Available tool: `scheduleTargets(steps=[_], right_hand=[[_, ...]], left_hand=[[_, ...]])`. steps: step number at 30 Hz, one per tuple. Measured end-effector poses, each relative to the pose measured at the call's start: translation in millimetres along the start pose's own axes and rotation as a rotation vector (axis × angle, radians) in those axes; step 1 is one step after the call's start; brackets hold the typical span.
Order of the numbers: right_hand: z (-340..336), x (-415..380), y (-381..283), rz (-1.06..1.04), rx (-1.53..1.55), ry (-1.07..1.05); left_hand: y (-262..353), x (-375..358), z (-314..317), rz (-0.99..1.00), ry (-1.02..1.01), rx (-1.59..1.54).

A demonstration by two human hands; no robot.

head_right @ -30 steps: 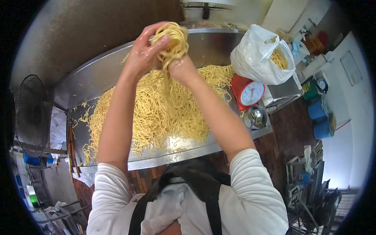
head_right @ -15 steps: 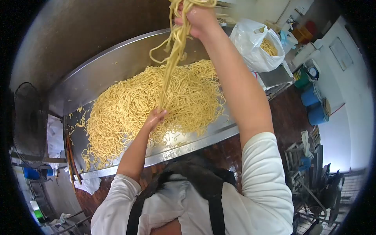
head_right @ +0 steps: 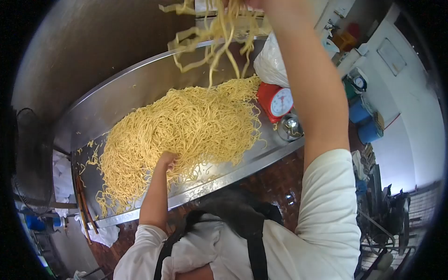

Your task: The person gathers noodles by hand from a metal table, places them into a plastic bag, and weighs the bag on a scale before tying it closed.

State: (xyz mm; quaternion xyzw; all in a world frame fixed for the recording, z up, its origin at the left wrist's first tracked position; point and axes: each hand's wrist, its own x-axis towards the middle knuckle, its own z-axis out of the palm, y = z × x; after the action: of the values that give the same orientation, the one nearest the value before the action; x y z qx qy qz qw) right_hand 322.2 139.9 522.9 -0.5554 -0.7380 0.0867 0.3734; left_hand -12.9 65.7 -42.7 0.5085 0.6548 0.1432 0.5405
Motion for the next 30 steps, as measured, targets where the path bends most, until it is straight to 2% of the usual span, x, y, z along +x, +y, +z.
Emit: scheduleTargets(steps=[1,3,4,5,6,7,8,9,11,12,13,14,15,16,17,18,19,21,23,24,25,27,29,30], right_hand=[[10.5,-23.2,-1.4,0.008,-0.371,0.063],[43.1,-36.4,38.1,0.192,-0.255,-0.196],[51.6,-68.4,22.5,0.131,-0.181,-0.171],[65.4,-77.7,32.6,0.194,-0.237,-0.185],[74.3,-86.1,43.0,0.209,-0.255,-0.249],[81.5,-100.7,48.9,0.197,-0.205,-0.2],[94.1,-104.1,84.6,0.147,-0.098,-0.207],[100.3,-108.4,121.5,0.096,0.007,-0.209],[77.4,-132.7,152.1,0.143,0.031,-0.185],[63.7,-150.0,168.9,0.17,0.04,-0.171],[54.2,-171.4,197.9,0.25,-0.048,-0.129],[41.6,-196.6,197.2,0.255,-0.174,-0.084],[28.8,-222.1,195.2,0.265,-0.298,-0.04],[35.4,-245.4,238.4,0.271,0.012,-0.048],[42.9,-266.0,258.7,0.245,0.175,-0.093],[42.8,-281.7,245.9,0.392,0.369,-0.146],[59.6,-299.4,258.2,0.378,0.101,0.032],[80.8,-314.6,305.9,0.379,0.572,-0.043],[78.7,-309.4,306.7,0.455,1.154,0.309],[72.5,-304.0,305.9,0.483,1.446,0.491],[50.6,-295.6,301.5,0.513,1.403,0.427],[-3.9,-272.5,286.8,0.575,1.309,0.29],[-26.9,-252.9,293.8,0.465,1.327,0.271],[-39.0,-238.7,297.7,0.409,1.337,0.245]], left_hand=[[30.9,-15.3,-14.1,0.11,-0.042,0.202],[101.6,-47.5,-14.2,0.459,0.337,0.32],[154.2,-73.9,-12.3,0.508,0.286,0.026],[197.0,-95.3,-3.2,0.699,0.352,-0.024],[239.7,-119.2,4.6,0.819,0.319,-0.099],[267.1,-118.6,24.7,0.959,0.308,-0.161],[288.1,-115.8,40.6,1.101,0.294,-0.225],[298.1,-103.0,55.0,1.016,0.118,-0.239],[305.8,-64.2,91.3,0.837,-0.232,-0.257],[304.3,-54.1,102.3,0.746,-0.307,-0.33],[302.0,-45.6,109.5,0.656,-0.385,-0.398],[309.8,-40.1,119.1,0.566,-0.463,-0.459],[330.6,-53.1,127.2,0.565,-0.407,-0.311],[356.9,-80.6,129.8,0.557,-0.341,-0.169],[376.8,-98.8,137.8,0.543,-0.272,-0.029],[391.6,-103.5,157.5,0.693,-0.271,0.097],[409.6,-107.2,182.3,0.844,-0.268,0.227],[443.6,-119.1,223.2,1.123,-0.276,0.474],[475.8,-137.6,246.5,1.372,-0.298,0.707],[500.5,-151.4,239.5,1.341,-0.388,0.672],[529.6,-164.2,229.3,1.305,-0.476,0.634],[579.7,-167.1,220.8,1.088,-0.25,0.409],[601.9,-94.9,245.0,1.314,0.322,0.318],[602.7,-61.5,255.5,1.341,0.469,0.444]])
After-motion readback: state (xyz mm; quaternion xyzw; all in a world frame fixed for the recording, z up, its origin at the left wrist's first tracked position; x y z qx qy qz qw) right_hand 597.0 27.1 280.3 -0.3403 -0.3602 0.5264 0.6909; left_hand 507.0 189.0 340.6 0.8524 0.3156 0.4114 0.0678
